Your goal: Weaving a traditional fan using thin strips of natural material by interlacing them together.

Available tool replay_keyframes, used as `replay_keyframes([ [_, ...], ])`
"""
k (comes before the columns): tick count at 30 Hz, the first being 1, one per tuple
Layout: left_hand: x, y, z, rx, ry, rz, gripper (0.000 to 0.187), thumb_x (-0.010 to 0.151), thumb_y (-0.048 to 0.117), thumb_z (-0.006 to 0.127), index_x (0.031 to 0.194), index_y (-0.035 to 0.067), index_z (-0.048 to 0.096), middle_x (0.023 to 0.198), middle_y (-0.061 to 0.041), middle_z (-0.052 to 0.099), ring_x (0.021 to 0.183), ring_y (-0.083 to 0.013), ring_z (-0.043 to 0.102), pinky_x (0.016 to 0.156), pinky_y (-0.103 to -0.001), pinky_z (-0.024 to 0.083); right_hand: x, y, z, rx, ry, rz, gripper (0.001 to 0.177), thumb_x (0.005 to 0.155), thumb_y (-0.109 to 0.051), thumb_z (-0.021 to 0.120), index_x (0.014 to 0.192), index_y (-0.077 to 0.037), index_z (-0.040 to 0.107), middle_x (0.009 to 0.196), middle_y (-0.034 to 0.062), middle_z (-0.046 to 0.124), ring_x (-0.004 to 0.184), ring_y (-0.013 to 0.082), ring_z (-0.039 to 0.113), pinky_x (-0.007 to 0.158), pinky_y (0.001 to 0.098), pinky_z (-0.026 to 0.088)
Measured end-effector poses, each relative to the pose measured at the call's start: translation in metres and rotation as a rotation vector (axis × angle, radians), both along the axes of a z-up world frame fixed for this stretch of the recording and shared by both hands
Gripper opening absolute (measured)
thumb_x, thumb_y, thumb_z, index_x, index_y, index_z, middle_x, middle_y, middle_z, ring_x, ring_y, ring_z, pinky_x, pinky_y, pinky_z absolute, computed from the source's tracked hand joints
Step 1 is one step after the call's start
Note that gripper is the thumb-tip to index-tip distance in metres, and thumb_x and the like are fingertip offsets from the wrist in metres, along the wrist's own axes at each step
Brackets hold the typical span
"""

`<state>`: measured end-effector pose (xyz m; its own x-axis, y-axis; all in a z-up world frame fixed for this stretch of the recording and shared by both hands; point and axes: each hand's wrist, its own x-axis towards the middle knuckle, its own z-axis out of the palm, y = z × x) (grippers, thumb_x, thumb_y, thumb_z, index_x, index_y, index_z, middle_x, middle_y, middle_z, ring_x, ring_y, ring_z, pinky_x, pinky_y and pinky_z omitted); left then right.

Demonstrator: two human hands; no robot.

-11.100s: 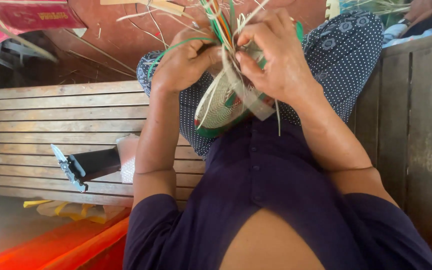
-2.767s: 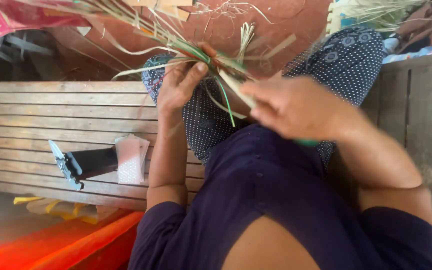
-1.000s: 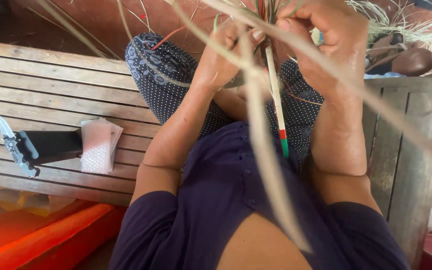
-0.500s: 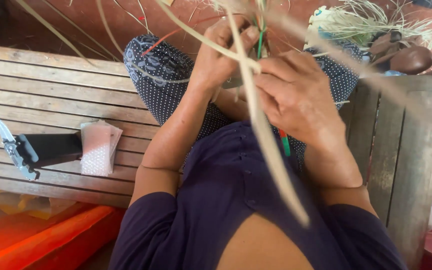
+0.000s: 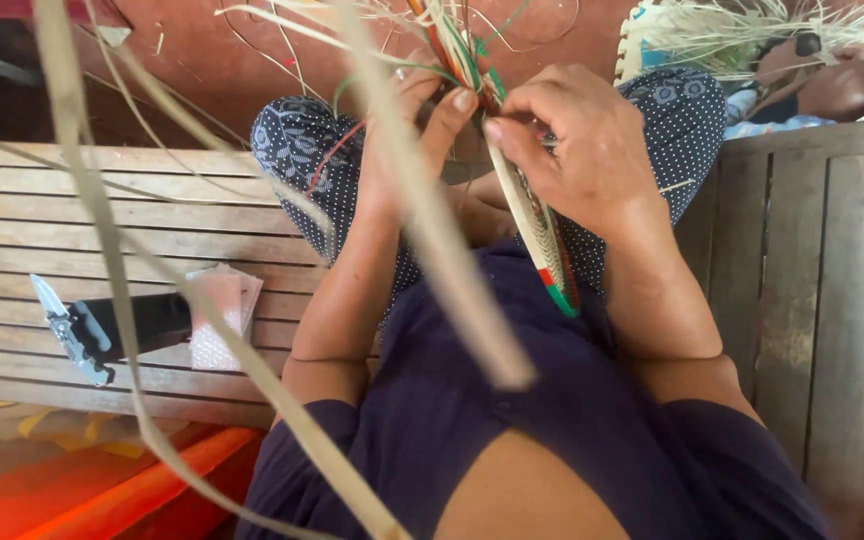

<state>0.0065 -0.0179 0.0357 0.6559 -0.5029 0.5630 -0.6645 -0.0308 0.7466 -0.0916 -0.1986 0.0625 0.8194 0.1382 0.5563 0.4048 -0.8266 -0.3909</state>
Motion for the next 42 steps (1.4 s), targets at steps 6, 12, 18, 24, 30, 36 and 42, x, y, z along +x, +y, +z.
replay_keyframes([
  [6, -0.005, 0.001, 0.005, 0.005, -0.045, -0.009, 0.030, 0.106, 0.027, 0.054, 0.101, 0.002, 0.070, 0.096, -0.009, 0.070, 0.091, -0.0247, 0.062, 0.083, -0.036, 0.048, 0.007, 0.004, -0.002, 0.324, 0.204, 0.021, 0.012, 0.102, -0.012, 0.072, 0.095, -0.007, 0.064, 0.087, 0.0027, 0.062, 0.076, 0.0165, 0.056, 0.068, 0.0321, 0.045],
  [12, -0.009, 0.006, 0.010, -0.007, -0.022, -0.037, 0.031, 0.108, 0.029, 0.052, 0.111, 0.002, 0.067, 0.110, -0.012, 0.067, 0.105, -0.0282, 0.065, 0.094, -0.039, 0.050, 0.004, -0.009, 0.000, 0.485, 0.318, 0.055, 0.003, 0.106, -0.006, 0.067, 0.107, -0.007, 0.064, 0.091, -0.0015, 0.062, 0.077, 0.0073, 0.051, 0.069, 0.0250, 0.044],
  [18, -0.008, 0.008, 0.005, 0.017, 0.062, -0.031, 0.032, 0.106, 0.031, 0.055, 0.117, 0.005, 0.072, 0.112, -0.007, 0.072, 0.107, -0.0221, 0.066, 0.096, -0.035, 0.050, 0.003, -0.012, 0.005, 0.296, 0.061, 0.168, 0.021, 0.104, 0.007, 0.061, 0.117, -0.003, 0.073, 0.108, 0.0086, 0.072, 0.090, 0.0203, 0.064, 0.085, 0.0354, 0.047],
  [24, -0.009, 0.003, 0.009, -0.054, 0.080, -0.052, 0.036, 0.106, 0.036, 0.054, 0.111, 0.004, 0.068, 0.106, -0.005, 0.068, 0.100, -0.0199, 0.063, 0.092, -0.034, 0.049, -0.004, -0.003, 0.013, -0.057, -0.150, -0.003, 0.009, 0.103, -0.009, 0.078, 0.107, -0.012, 0.071, 0.114, 0.0026, 0.068, 0.107, 0.0316, 0.057, 0.092, 0.0468, 0.037],
  [30, -0.010, 0.002, 0.009, -0.062, 0.077, -0.055, 0.035, 0.107, 0.034, 0.053, 0.114, 0.003, 0.069, 0.113, -0.007, 0.069, 0.109, -0.0224, 0.065, 0.098, -0.035, 0.049, 0.002, -0.001, 0.011, -0.110, -0.269, -0.042, 0.014, 0.102, -0.019, 0.089, 0.103, -0.013, 0.076, 0.116, 0.0029, 0.059, 0.109, 0.0336, 0.050, 0.096, 0.0517, 0.032],
  [36, -0.013, -0.001, 0.007, -0.030, 0.009, 0.017, 0.035, 0.106, 0.029, 0.053, 0.093, 0.001, 0.068, 0.099, -0.007, 0.064, 0.092, -0.0221, 0.061, 0.084, -0.036, 0.047, 0.002, 0.002, 0.009, -0.078, -0.248, -0.018, 0.007, 0.103, -0.003, 0.072, 0.099, -0.007, 0.067, 0.102, 0.0049, 0.067, 0.089, 0.0294, 0.056, 0.090, 0.0441, 0.039],
  [42, -0.013, 0.001, 0.010, -0.029, -0.016, -0.005, 0.033, 0.108, 0.029, 0.050, 0.113, 0.000, 0.067, 0.112, -0.011, 0.068, 0.106, -0.0278, 0.066, 0.095, -0.038, 0.050, 0.001, -0.007, 0.009, 0.041, -0.126, 0.047, 0.013, 0.105, 0.005, 0.063, 0.109, -0.007, 0.068, 0.094, 0.0071, 0.065, 0.084, 0.0284, 0.061, 0.090, 0.0444, 0.044],
])
